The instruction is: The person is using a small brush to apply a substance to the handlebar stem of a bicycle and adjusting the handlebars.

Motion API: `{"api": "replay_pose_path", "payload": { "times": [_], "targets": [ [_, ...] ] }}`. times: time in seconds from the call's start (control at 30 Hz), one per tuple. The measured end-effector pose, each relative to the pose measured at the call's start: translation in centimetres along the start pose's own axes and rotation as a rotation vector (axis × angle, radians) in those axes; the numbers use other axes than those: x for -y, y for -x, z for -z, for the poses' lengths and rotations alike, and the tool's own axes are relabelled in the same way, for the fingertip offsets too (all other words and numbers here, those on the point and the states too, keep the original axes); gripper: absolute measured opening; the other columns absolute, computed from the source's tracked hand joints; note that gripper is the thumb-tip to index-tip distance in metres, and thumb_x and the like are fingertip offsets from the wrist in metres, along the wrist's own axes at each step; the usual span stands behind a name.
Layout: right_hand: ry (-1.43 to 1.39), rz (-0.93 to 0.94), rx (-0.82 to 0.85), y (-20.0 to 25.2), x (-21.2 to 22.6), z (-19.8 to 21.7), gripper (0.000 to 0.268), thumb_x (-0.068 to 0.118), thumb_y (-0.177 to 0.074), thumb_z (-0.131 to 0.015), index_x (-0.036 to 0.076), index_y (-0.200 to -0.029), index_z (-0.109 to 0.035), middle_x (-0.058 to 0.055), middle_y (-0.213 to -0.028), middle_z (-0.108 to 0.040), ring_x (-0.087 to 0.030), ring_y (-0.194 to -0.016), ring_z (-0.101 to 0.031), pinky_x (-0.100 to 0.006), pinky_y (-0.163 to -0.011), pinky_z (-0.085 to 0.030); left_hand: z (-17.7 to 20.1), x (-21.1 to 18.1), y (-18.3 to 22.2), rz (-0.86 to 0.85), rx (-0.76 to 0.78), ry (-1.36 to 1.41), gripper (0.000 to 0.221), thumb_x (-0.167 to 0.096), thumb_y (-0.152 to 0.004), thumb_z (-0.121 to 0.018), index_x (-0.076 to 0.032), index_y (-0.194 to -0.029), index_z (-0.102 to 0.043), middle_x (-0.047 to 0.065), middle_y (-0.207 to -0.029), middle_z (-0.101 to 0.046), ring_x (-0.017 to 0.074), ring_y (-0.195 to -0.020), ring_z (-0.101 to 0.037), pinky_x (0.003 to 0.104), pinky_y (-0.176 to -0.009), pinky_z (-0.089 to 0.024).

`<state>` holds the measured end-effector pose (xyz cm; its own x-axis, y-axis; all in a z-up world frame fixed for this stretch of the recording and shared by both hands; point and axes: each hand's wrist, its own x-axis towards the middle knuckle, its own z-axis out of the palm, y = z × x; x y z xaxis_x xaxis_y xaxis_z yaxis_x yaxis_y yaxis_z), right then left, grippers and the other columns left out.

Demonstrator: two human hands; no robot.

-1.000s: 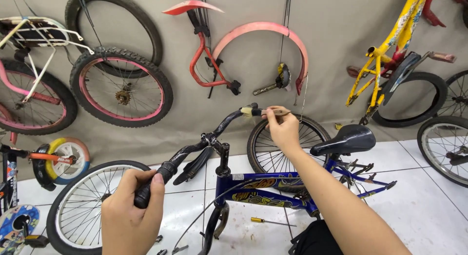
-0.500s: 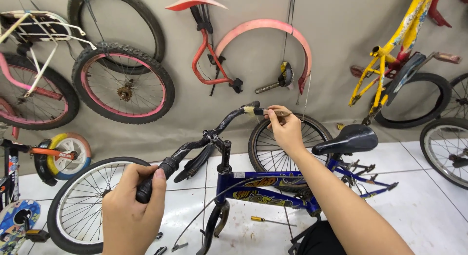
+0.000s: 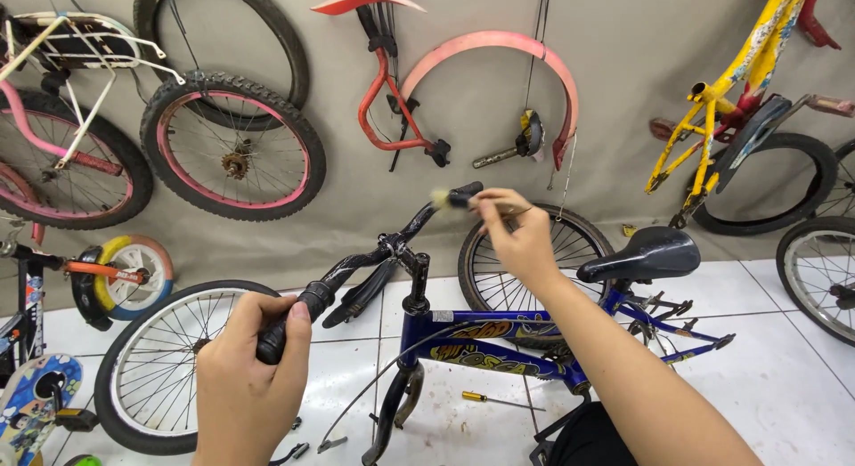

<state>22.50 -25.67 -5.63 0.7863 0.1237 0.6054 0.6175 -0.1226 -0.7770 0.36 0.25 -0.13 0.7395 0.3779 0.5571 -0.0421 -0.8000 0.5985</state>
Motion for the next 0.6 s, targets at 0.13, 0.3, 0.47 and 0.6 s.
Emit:
{"api": "replay_pose_path", "payload": {
  "times": [0.13, 0.3, 0.47, 0.6],
  "targets": [
    [0.156, 0.021, -0.081, -0.1, -0.9, 0.0, 0.024, 0.018, -0.102, -0.061, 0.002, -0.108, -0.078, -0.005, -0.109, -0.076, -0.011, -0.071, -0.062, -0.023, -0.062, -0.052, 0.2, -0.1, 0.1, -0.008, 0.002, 0.01, 0.017, -0.028, -0.096, -0.063, -0.012, -0.094, -0.068, -0.004, -0.072, -0.07, 0.0177, -0.055, -0.059, 0.033, -0.059, -0.048],
    [0.106, 0.028, 0.146, 0.7, 1.0, -0.5, 0.021, 0.017, -0.1, -0.063, 0.006, -0.111, -0.076, -0.004, -0.1, -0.078, -0.013, -0.074, -0.069, -0.025, -0.07, -0.058, 0.2, -0.4, 0.1, 0.029, 0.022, 0.002, 0.018, -0.031, -0.095, -0.062, -0.014, -0.095, -0.068, -0.004, -0.068, -0.068, 0.018, -0.056, -0.06, 0.034, -0.059, -0.048],
    [0.026, 0.013, 0.154, 0.8, 2.5, -0.5, 0.02, 0.014, -0.1, -0.062, 0.004, -0.108, -0.077, -0.005, -0.105, -0.077, -0.014, -0.068, -0.07, -0.024, -0.069, -0.06, 0.5, -1.0, 0.0, 0.082, 0.04, 0.016, 0.017, -0.031, -0.094, -0.062, -0.015, -0.094, -0.068, -0.003, -0.065, -0.067, 0.0183, -0.056, -0.059, 0.033, -0.059, -0.047],
    [0.192, 0.113, 0.011, 0.5, 0.1, -0.1, 0.025, 0.015, -0.1, -0.064, 0.003, -0.12, -0.072, -0.009, -0.11, -0.077, -0.017, -0.084, -0.073, -0.029, -0.078, -0.062, 0.6, -1.1, 0.0, 0.065, 0.058, 0.033, 0.017, -0.031, -0.095, -0.062, -0.015, -0.093, -0.067, -0.003, -0.062, -0.064, 0.0174, -0.052, -0.056, 0.033, -0.054, -0.045]
  ]
}}
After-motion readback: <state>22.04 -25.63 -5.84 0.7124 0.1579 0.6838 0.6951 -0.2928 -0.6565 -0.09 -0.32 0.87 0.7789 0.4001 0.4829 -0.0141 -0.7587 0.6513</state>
